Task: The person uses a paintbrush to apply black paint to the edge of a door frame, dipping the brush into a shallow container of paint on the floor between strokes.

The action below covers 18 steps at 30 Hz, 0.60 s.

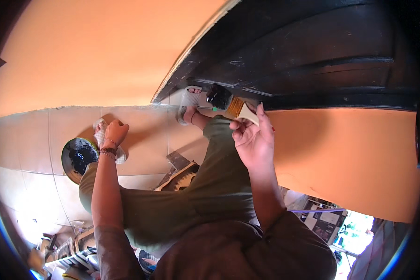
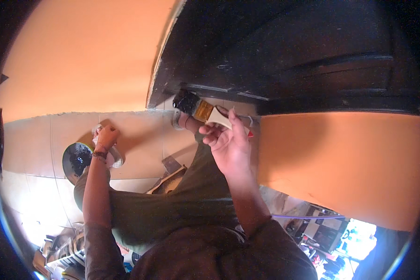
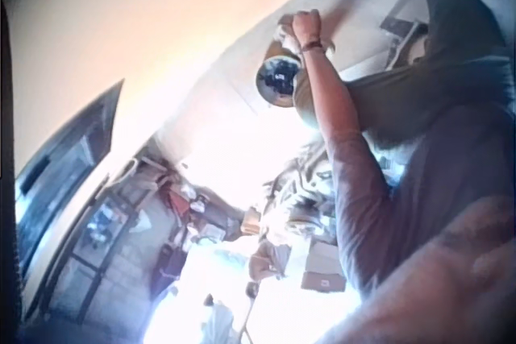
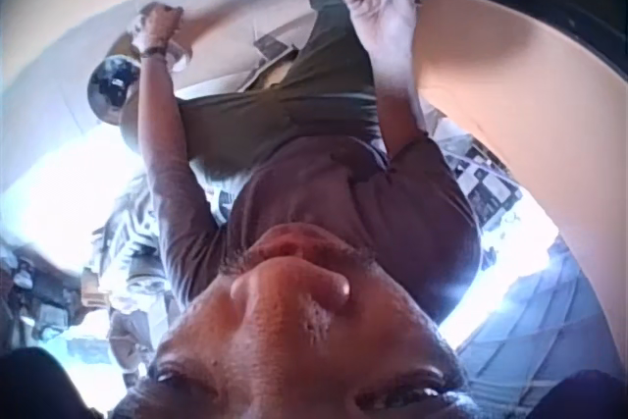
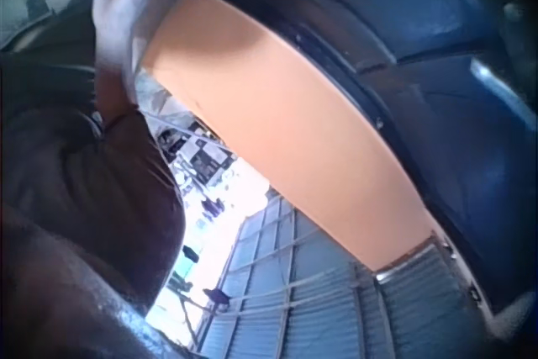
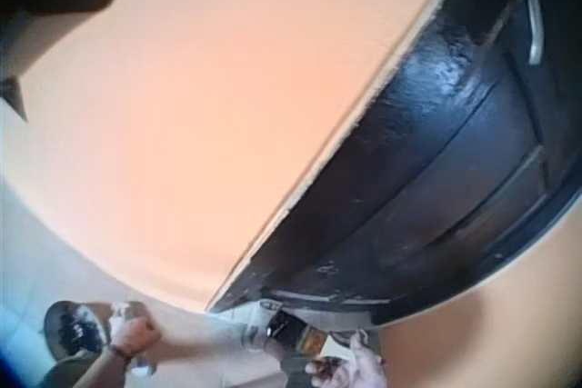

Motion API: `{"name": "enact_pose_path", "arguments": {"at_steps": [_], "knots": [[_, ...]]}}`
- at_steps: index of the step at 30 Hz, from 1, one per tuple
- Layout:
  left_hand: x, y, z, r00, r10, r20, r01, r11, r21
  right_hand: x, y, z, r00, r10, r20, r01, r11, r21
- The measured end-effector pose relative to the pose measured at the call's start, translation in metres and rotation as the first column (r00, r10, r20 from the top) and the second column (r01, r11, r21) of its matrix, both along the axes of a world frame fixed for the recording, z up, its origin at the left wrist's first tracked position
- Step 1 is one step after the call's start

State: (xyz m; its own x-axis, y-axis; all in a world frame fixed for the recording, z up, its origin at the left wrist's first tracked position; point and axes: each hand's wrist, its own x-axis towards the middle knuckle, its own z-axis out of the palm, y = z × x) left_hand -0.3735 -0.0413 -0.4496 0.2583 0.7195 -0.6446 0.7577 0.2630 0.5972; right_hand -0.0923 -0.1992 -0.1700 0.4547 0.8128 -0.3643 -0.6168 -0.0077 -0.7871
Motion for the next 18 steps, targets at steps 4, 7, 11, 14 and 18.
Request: {"name": "enact_pose_path", "arguments": {"at_steps": [4,7,11,14,18], "knots": [[0.025,0.005,0.026,0.998,-0.057,-0.023,0.06,0.974,0.218,-0.005,0.0,-0.009,1.0,0.011,-0.027,-0.012,0.998,-0.055],[0.029,0.007,0.025,0.998,-0.012,0.058,0.005,0.992,0.126,-0.008,0.011,-0.015,0.997,0.02,-0.071,-0.018,0.999,0.033],[0.028,0.004,0.028,0.99,0.03,0.139,-0.036,0.999,0.041,-0.02,0.02,-0.022,1.0,-0.029,0.006,0.029,0.999,-0.028],[0.022,0.001,0.028,0.983,0.049,0.179,-0.063,0.996,0.071,-0.023,0.019,-0.022,0.999,0.016,0.039,-0.018,0.999,0.042],[0.016,0.0,0.047,0.99,-0.006,0.138,-0.012,0.992,0.129,-0.021,0.019,-0.014,0.997,0.067,0.043,-0.07,0.995,0.072]]}}
